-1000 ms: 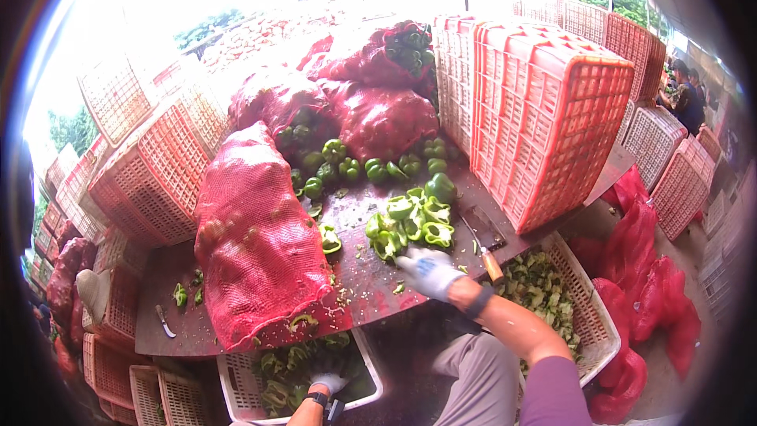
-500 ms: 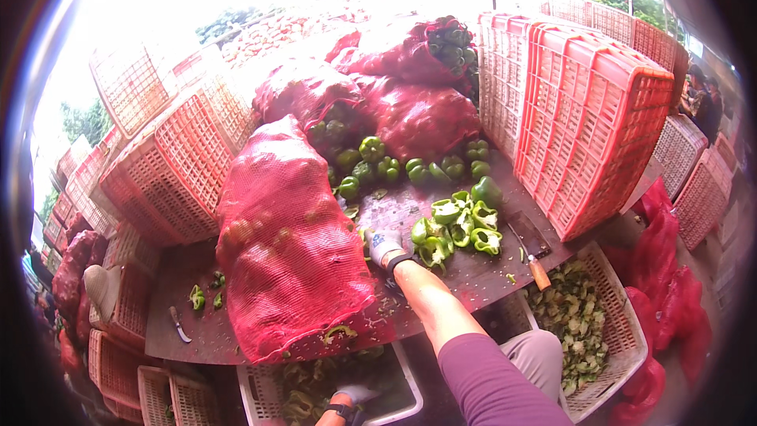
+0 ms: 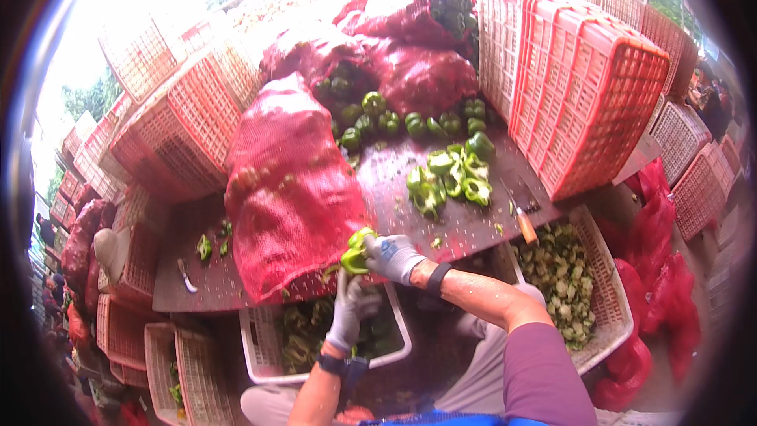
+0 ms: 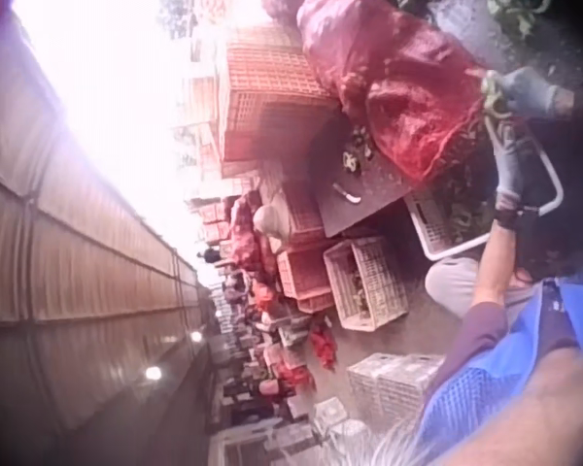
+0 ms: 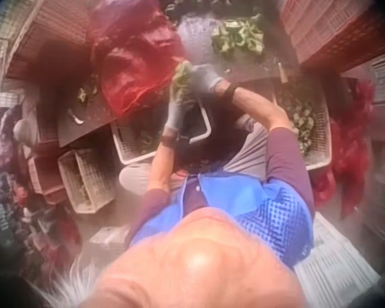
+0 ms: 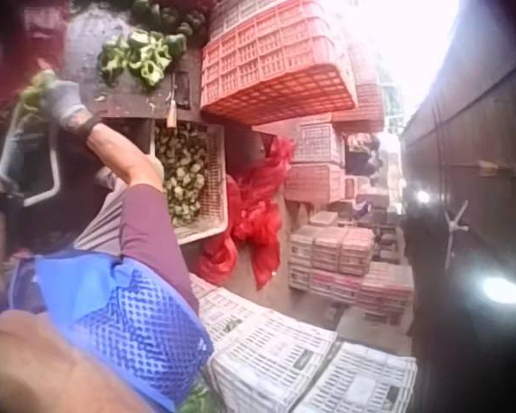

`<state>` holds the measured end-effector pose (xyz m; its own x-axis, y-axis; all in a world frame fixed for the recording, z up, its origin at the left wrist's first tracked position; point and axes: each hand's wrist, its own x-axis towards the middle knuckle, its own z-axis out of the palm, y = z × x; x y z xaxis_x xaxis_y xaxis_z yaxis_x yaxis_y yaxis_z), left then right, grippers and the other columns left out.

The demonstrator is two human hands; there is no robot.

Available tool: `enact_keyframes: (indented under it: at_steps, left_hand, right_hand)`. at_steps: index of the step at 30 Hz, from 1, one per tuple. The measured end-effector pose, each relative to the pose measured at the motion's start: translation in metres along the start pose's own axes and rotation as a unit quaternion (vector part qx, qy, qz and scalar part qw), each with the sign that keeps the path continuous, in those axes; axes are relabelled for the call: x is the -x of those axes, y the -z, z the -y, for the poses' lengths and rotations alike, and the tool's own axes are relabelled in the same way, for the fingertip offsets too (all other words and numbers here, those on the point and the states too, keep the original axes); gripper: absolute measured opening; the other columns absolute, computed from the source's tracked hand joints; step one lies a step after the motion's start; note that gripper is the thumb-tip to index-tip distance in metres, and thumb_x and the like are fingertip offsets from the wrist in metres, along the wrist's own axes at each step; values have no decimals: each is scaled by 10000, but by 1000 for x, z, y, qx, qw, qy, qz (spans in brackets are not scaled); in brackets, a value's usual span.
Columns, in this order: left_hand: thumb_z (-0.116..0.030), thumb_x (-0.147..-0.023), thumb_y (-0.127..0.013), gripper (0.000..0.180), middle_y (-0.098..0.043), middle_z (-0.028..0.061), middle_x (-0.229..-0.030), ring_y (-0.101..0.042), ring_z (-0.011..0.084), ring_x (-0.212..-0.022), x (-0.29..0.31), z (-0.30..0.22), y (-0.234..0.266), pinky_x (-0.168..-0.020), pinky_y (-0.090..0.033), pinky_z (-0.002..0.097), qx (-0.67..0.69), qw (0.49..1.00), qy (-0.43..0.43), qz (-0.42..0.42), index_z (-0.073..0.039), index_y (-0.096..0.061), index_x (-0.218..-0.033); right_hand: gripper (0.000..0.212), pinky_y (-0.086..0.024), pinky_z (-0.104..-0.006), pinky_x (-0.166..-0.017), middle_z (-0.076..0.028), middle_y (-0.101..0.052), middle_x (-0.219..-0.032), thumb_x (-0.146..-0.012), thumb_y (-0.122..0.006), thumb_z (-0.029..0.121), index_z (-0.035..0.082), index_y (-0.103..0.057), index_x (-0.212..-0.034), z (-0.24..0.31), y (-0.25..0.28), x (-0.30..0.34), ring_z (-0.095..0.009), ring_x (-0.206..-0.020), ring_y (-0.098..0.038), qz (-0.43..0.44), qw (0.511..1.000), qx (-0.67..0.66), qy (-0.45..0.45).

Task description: Manually slicing and removing seeds from green peppers at a processing station.

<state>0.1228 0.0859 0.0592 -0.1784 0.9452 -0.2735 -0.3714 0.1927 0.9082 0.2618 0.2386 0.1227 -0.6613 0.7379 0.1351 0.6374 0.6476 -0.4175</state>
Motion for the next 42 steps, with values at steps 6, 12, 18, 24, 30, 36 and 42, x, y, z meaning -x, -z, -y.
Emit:
enact_keyframes:
  at_steps: [6,12,18,24,30,36,42]
  left_hand:
    - [-229,-963,-607,576,-620,105,-1341,-655,217,-1154,14,-4,-12,-875,-601,360,105,990,-90,7,-111,-448,-1504]
    - [-194,-950,-599,494,-688,70,-1233,-698,227,-1047,25,16,-15,-883,-569,404,270,961,13,61,-120,-534,-1434]
    - [-220,-870,-714,693,-667,118,-1274,-710,266,-1037,22,7,10,-741,-588,325,-97,994,-6,-57,-82,-465,-1501]
    - [-288,-820,-834,925,-481,273,-1520,-485,363,-1410,4,82,72,-1162,-404,408,-520,841,-69,-130,-68,-369,-1588]
    - [-193,-990,-704,527,-684,83,-1225,-625,98,-917,-1,104,64,-767,-540,267,-328,944,17,-17,-41,-540,-1466]
    - [-170,-1002,-674,474,-709,77,-1221,-644,113,-1022,16,58,-17,-892,-531,275,-312,949,9,51,-46,-566,-1447]
    - [-216,-1047,-628,562,-619,111,-1328,-685,116,-867,18,51,-4,-735,-551,254,-192,979,39,48,-89,-419,-1553]
  right_hand:
    - [229,-570,-455,-704,-173,-719,-809,-910,-656,262,55,-637,-1006,26,-18,70,-327,-794,-731,-4,982,-173,73]
    - [220,-538,-283,-760,-13,-718,-947,-931,-707,183,32,-688,-1090,18,6,99,-74,-883,-631,102,803,-580,-91]
    - [378,-564,-406,-792,-149,-747,-898,-887,-707,296,65,-655,-1182,-112,123,166,-236,-875,-727,-9,969,-155,-193]
    - [516,-543,-502,-912,-230,-693,-1182,-870,-667,382,132,-609,-1318,-188,142,196,-412,-1070,-682,154,925,197,-285]
    - [555,-534,-499,-944,-230,-701,-1214,-918,-631,478,79,-593,-1302,-139,96,48,-406,-1123,-684,-23,974,73,-215]
    - [766,-532,-492,-984,-228,-709,-1255,-901,-617,556,61,-472,-1467,-156,11,-39,-390,-1155,-691,-83,902,-44,-422]
    - [626,-528,-495,-971,-233,-727,-1177,-876,-631,442,102,-538,-1394,-148,16,-29,-399,-1123,-698,-117,896,-100,-416]
